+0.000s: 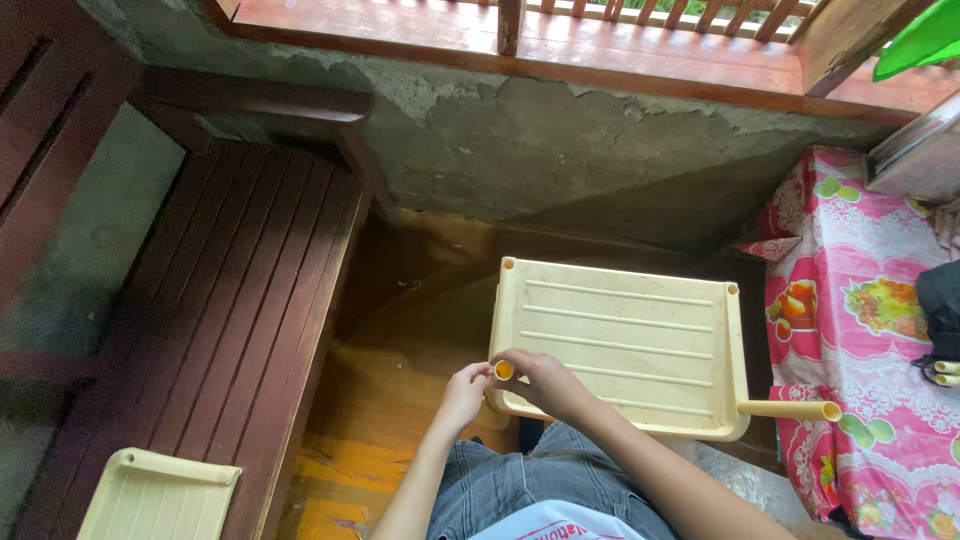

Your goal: The person assembles a small plastic stool by inserting four cylindrical legs into the underside of the seat. They then pick up a second stool seat and place it on top of the assembled stool.

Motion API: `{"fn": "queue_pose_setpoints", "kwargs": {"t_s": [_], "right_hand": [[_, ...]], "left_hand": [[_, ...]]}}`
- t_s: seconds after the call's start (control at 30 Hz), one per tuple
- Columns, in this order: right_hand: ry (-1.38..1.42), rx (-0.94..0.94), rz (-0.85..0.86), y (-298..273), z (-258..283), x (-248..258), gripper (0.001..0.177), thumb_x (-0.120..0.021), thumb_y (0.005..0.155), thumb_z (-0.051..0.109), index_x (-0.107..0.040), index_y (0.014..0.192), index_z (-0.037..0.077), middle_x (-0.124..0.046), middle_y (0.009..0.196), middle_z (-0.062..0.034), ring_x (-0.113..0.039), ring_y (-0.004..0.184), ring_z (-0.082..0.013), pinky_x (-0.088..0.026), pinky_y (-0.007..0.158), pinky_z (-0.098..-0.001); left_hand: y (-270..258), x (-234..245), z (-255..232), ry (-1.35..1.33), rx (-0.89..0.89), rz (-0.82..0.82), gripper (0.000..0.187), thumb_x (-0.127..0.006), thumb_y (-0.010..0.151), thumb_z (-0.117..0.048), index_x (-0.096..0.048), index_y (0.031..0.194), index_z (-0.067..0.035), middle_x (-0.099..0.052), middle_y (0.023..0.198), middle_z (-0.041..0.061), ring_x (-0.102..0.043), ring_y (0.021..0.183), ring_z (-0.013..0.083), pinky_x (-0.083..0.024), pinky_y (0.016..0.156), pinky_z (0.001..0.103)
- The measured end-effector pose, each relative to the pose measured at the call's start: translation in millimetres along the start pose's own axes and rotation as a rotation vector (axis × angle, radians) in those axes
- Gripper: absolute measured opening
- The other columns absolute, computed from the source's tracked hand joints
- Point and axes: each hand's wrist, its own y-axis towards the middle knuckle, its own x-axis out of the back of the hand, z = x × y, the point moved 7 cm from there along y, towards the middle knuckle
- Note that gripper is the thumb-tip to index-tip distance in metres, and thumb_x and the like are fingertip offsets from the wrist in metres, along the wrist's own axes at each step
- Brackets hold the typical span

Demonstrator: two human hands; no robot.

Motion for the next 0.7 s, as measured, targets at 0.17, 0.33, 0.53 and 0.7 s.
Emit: {"fn": "queue_pose_setpoints", "kwargs": {"t_s": [0.17,0.33,0.53,0.7], "right_hand": [[-0.043,0.045,0.047,-7.5,-1.3,-5.1,0.029,-0.076,0.089,0.022,-0.07,0.114,0.011,-0.075,0.097,-0.0146,-0.074,0.089,-0.03,-0.059,0.077,-0.0395],[0.041,0.021,0.0,-8.7,-2.4,-3.6,0.027,-0.076,0.089,0.021,-0.069,0.113,0.01,-0.076,0.098,-0.0138,-0.076,0.087,-0.0286,-0.059,0.076,-0.0383],[0.049,-0.012,-0.038,1.2,-7.1,5.7,0.027,-0.075,0.089,0.021,-0.069,0.113,0.01,-0.076,0.099,-0.0125,-0.077,0.088,-0.0278,-0.059,0.077,-0.0374],[-0.079,0.078,-0.032,1.7,-3.7,-3.5,0.029,-0.077,0.088,0.023,-0.069,0.112,0.008,-0.074,0.1,-0.0148,-0.074,0.088,-0.0307,-0.058,0.077,-0.0394]], "left_hand": [[-4.7,-9.5,2.3,-0.051,0.024,0.041,0.033,-0.052,0.096,-0.011,-0.074,0.12,-0.006,-0.076,0.098,0.005,-0.064,0.081,0.0122,-0.052,0.069,0.027],[-5.2,-9.0,2.4,-0.026,-0.012,0.016,0.032,-0.052,0.096,-0.011,-0.074,0.119,-0.006,-0.078,0.098,0.004,-0.065,0.08,0.0108,-0.053,0.072,0.026],[0.6,-4.1,-0.5,-0.051,-0.073,0.006,0.032,-0.053,0.097,-0.014,-0.073,0.122,-0.007,-0.078,0.106,0.001,-0.068,0.086,0.0096,-0.055,0.074,0.027],[-1.5,-2.9,0.1,-0.005,-0.043,-0.006,0.031,-0.054,0.098,-0.014,-0.073,0.121,-0.004,-0.078,0.102,0.008,-0.068,0.084,0.0144,-0.055,0.074,0.029]]}}
